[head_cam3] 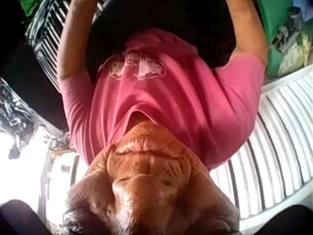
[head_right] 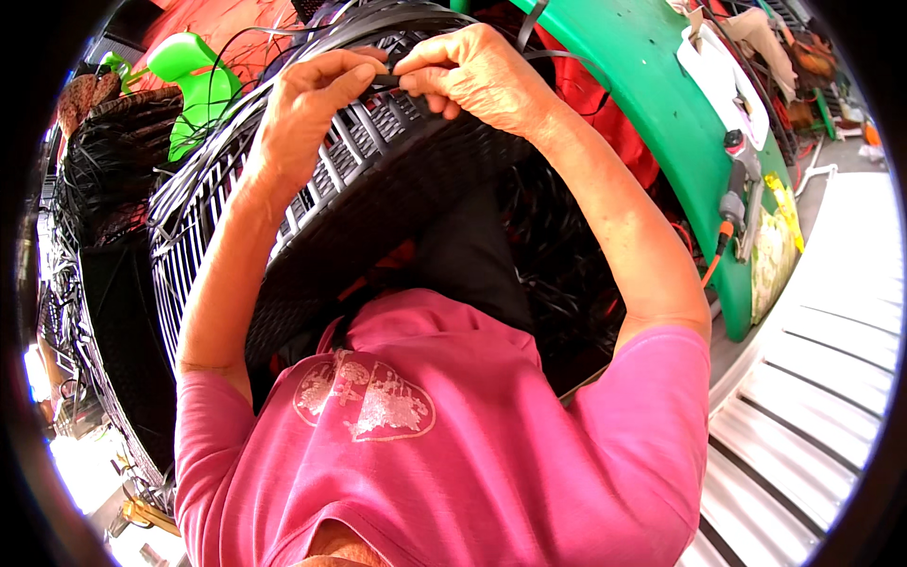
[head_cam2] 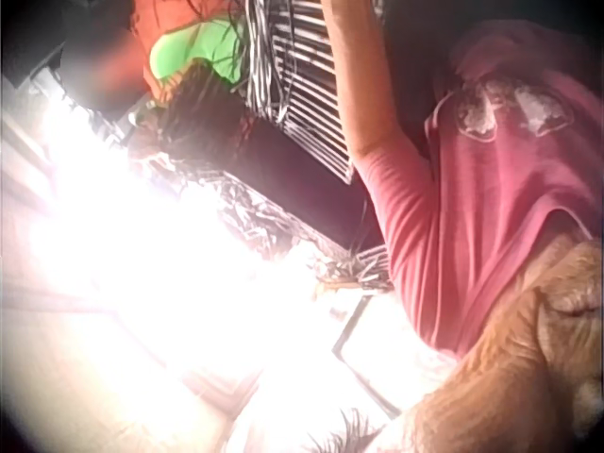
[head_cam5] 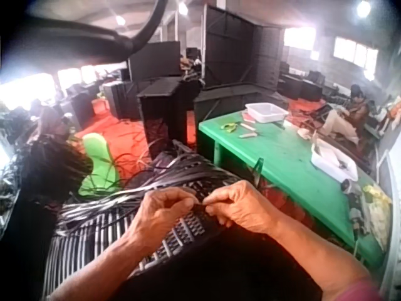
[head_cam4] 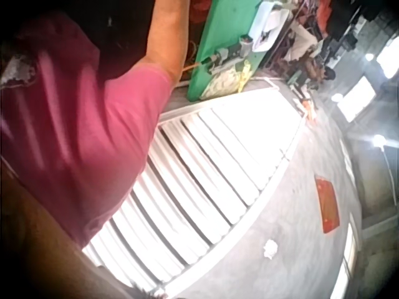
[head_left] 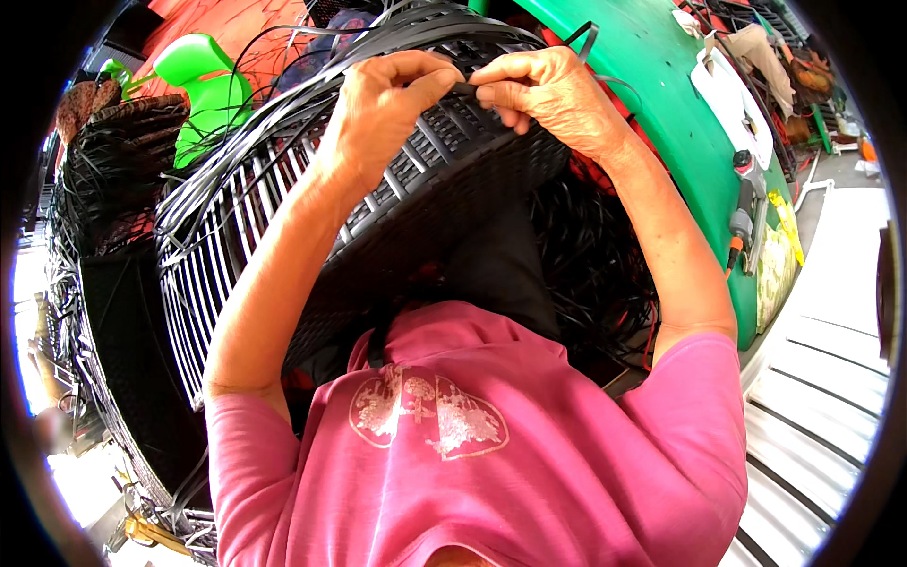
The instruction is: The person assembles components of black wicker furniture by inserting and securing plastic strips into the woven structure.
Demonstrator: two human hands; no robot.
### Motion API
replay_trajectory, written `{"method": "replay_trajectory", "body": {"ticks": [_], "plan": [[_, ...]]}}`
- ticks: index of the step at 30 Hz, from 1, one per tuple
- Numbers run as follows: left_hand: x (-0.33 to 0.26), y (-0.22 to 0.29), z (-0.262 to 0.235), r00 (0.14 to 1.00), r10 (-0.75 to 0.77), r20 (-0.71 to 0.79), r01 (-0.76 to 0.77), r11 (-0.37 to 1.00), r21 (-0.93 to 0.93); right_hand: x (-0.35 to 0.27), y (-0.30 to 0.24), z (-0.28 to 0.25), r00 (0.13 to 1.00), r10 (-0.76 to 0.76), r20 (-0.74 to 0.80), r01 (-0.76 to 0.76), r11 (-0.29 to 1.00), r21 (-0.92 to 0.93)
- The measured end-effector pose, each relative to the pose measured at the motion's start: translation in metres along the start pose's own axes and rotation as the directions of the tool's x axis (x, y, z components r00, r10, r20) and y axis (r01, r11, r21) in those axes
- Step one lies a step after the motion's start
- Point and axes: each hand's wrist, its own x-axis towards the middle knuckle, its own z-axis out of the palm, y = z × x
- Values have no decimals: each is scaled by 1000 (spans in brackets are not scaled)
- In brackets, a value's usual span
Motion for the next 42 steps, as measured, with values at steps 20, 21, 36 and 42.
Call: {"method": "replay_trajectory", "body": {"ticks": [20,21,36,42], "plan": [[-3,-28,-4,999,-12,38,12,1000,21,9,11,14,945,-328,-6,303,880,-366],[-9,-14,-13,996,-42,74,41,999,22,9,7,18,970,-242,17,236,928,-289],[-51,-57,-21,980,148,136,-200,767,609,21,-21,42,913,-163,375,381,672,-635],[-41,-50,-23,996,-75,55,48,925,378,25,-10,48,959,-99,265,195,910,-367]]}}
